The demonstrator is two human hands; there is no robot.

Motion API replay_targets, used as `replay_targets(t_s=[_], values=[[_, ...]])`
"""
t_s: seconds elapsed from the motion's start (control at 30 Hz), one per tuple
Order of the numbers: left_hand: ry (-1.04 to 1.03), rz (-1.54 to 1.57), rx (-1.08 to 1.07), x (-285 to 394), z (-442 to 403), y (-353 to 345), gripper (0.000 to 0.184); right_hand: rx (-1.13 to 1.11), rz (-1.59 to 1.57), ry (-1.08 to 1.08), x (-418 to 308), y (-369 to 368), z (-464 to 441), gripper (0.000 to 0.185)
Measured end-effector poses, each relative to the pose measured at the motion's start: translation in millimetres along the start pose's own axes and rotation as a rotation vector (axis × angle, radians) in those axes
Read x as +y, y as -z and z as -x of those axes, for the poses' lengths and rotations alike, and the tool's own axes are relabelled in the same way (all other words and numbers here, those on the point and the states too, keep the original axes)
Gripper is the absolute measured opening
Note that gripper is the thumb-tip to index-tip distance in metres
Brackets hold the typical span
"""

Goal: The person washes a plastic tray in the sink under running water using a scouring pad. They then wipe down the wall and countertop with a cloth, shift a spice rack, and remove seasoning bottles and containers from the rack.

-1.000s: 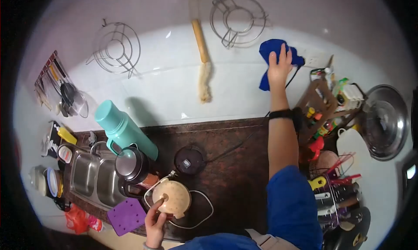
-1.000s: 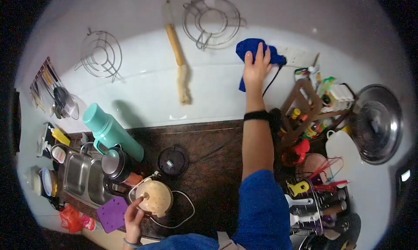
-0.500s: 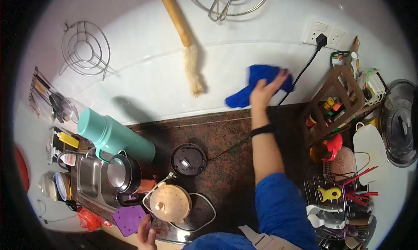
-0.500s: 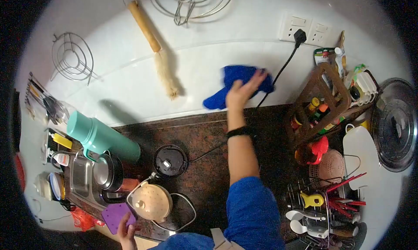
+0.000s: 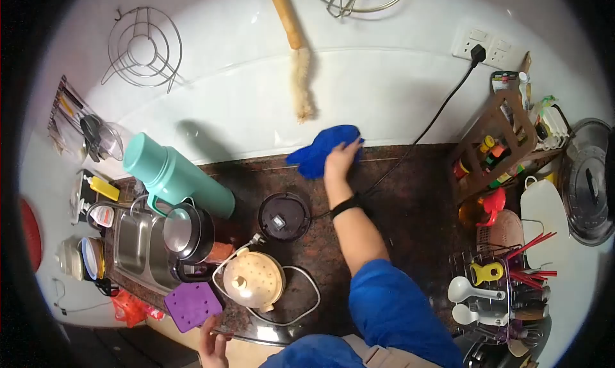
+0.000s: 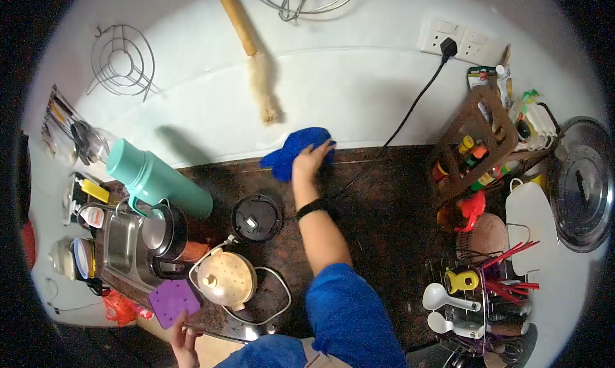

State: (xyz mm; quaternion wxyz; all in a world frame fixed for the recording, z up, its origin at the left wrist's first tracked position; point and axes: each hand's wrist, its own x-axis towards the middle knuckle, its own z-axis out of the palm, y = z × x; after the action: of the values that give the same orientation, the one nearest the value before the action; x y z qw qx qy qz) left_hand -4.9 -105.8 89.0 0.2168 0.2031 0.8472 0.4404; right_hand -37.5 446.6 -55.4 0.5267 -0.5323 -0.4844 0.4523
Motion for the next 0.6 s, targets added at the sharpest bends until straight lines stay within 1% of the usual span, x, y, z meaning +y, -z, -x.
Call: replay_targets(t_s=[0.03, 0.07, 0.1, 0.13, 0.17, 0.2, 0.23, 0.27, 0.3, 0.33, 0.37, 0.4, 0.43, 0.47, 0.5, 0.53, 0.57, 0.6], values=[[-0.014, 0.068, 0.015, 4.4, 2.7, 0.9, 0.042, 0.064, -0.061, 0.035, -13.8, 20.2, -15.3, 0.058], [-0.034, 0.14, 0.034, 8.4, 3.6, 2.0, 0.042, 0.202, -0.056, 0.2, -10.9, 39.4, -47.8, 0.054], [-0.003, 0.143, 0.029, 10.6, 6.4, 5.0, 0.043, 0.323, -0.026, 0.321, -29.8, 64.1, -78.1, 0.051], [0.022, 0.172, 0.018, 22.7, 7.9, 3.6, 0.043, 0.427, -0.076, 0.417, -43.0, 81.5, -112.6, 0.05], [0.069, 0.194, 0.056, 17.9, 8.9, 1.8, 0.042, 0.467, -0.079, 0.428, -85.2, 101.8, -124.2, 0.049], [0.12, 0.211, 0.097, 11.1, 12.3, 3.0, 0.041, 0.478, -0.075, 0.5, -125.2, 113.7, -125.7, 0.047], [0.114, 0.214, 0.106, 5.1, 9.8, 5.3, 0.041, 0.506, -0.136, 0.605, -156.6, 112.2, -126.3, 0.048], [0.108, 0.125, 0.063, -1.4, 4.4, 7.5, 0.041, 0.513, -0.091, 0.737, -175.8, 106.8, -135.3, 0.052], [0.112, 0.03, 0.016, -4.7, 1.7, 7.3, 0.04, 0.474, -0.123, 0.872, -203.1, 97.8, -127.4, 0.058], [0.114, 0.031, 0.023, 0.6, -3.5, 1.7, 0.04, 0.38, -0.231, 0.971, -226.2, 82.0, -114.1, 0.062], [0.111, 0.039, 0.027, 10.5, -11.5, -5.8, 0.039, 0.265, -0.271, 1.059, -241.8, 62.6, -101.1, 0.065], [0.114, 0.044, 0.027, 14.4, -14.5, -10.5, 0.038, 0.209, -0.216, 1.166, -241.2, 43.1, -90.4, 0.067], [0.13, 0.044, 0.029, 6.1, -16.5, -14.6, 0.038, 0.207, 0.018, 1.208, -229.5, 33.9, -71.4, 0.067], [0.084, 0.183, 0.047, -7.1, -25.2, -20.8, 0.042, 0.039, 0.07, 1.191, -202.4, 24.2, -57.8, 0.068], [0.032, 0.324, 0.065, -14.3, -30.0, -25.1, 0.045, -0.114, 0.213, 1.165, -160.6, 11.0, -46.9, 0.068], [0.033, 0.332, 0.071, -2.7, -27.3, -28.0, 0.045, -0.347, 0.459, 1.141, -117.4, 10.0, -34.0, 0.065], [0.035, 0.284, 0.011, 23.0, -24.7, -28.5, 0.041, -0.581, 0.677, 1.065, -81.9, 16.8, -21.0, 0.062], [0.042, 0.239, -0.038, 46.2, -20.0, -25.0, 0.037, -0.631, 0.734, 1.176, -35.9, 24.1, -20.6, 0.057]])
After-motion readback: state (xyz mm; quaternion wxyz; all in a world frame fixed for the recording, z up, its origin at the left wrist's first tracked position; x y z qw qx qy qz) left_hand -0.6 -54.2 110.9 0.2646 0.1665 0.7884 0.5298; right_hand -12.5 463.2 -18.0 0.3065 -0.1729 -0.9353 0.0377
